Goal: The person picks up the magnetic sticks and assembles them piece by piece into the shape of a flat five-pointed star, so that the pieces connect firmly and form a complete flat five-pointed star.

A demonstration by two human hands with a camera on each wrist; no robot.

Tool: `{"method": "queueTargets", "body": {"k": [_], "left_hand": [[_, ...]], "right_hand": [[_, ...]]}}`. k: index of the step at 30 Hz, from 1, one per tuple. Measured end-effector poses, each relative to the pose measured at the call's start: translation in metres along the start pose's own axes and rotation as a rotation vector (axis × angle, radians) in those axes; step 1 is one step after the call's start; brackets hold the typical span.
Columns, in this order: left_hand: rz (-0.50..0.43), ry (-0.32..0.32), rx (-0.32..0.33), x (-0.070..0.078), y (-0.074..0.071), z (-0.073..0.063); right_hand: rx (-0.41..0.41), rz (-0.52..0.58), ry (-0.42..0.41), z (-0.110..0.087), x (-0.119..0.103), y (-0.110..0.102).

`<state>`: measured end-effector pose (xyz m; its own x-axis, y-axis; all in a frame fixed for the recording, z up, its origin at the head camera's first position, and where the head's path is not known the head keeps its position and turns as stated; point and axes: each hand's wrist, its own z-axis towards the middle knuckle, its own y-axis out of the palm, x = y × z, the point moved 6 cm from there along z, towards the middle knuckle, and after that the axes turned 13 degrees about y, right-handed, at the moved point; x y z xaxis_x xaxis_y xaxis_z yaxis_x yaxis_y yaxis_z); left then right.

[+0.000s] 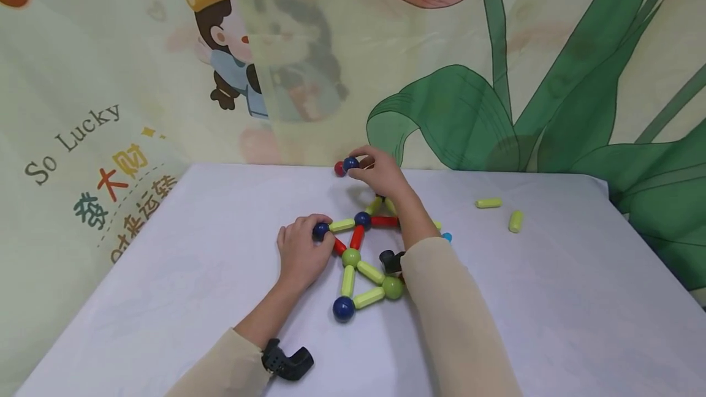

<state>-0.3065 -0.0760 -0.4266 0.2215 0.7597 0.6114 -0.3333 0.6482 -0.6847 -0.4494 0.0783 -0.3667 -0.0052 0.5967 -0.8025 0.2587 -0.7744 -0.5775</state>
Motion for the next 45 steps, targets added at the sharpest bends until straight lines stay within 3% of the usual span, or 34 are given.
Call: {"method": "queueTargets", "body": {"k": [8,14,29,45], "left_hand": [[-0.013,0.004,0.007,-0.001,0.0,-0.001],[-0.019,0.006,0.001,-0.001,0.001,0.0],[-0.017,0.001,0.004,0.0,0.001,0.0],[-0.021,0.009,0.0,0.001,0.001,0.0]], "right_hand": [[0.037,0.072,0.003,-0.017,-0.008,-0.025],[0.051,0.127,0.008,-0.03,-0.001,-0.045],[0.101,0.128,0.048,-0.068,0.044,-0.079],[0.101,0.063,0.191,-0.102,0.095,-0.099]]}}
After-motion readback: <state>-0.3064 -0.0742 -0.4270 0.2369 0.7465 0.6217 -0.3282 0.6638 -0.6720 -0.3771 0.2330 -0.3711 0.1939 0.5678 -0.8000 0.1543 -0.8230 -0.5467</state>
